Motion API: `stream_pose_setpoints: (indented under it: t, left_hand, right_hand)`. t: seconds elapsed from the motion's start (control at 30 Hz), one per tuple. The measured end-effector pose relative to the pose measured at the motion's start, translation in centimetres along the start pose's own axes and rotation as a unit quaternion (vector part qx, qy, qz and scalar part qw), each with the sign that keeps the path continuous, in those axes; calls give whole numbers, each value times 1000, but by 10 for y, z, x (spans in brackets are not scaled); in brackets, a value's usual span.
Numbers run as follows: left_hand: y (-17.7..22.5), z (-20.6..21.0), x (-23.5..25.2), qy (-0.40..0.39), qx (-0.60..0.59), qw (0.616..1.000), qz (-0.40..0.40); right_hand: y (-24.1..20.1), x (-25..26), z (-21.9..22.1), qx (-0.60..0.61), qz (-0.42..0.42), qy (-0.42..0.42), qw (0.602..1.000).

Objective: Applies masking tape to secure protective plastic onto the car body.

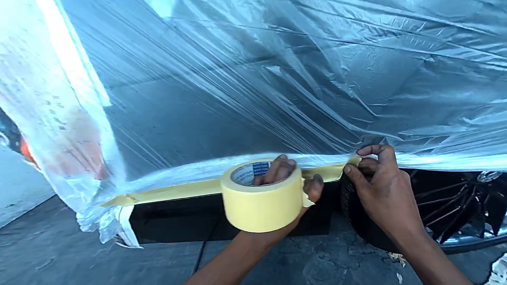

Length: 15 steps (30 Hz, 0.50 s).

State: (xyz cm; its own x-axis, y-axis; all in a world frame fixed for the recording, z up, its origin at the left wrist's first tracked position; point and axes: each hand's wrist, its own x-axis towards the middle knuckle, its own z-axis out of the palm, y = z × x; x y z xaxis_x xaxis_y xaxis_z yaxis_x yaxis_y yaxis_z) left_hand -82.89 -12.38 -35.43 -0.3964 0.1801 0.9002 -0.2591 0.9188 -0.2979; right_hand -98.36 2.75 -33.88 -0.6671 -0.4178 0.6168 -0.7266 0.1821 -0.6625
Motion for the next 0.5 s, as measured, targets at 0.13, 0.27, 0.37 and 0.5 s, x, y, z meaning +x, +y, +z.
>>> stream_pose_setpoints:
  t: [0.13, 0.27, 0.37, 0.5]
  left_hand:
    - [4, 11, 16, -13, 12, 999, 40]
    - [14, 27, 26, 16, 32, 999, 6]
    - [19, 29, 32, -2, 62, 998, -1]
    - [22, 21, 38, -59, 8, 998, 21]
  right_hand:
    - [6, -3, -1, -53, -64, 29, 996]
    - [12, -12, 7, -65, -79, 73, 992]
    - [1, -3, 9, 5, -17, 36, 999]
    - [-11, 5, 8, -8, -15, 3, 1000]
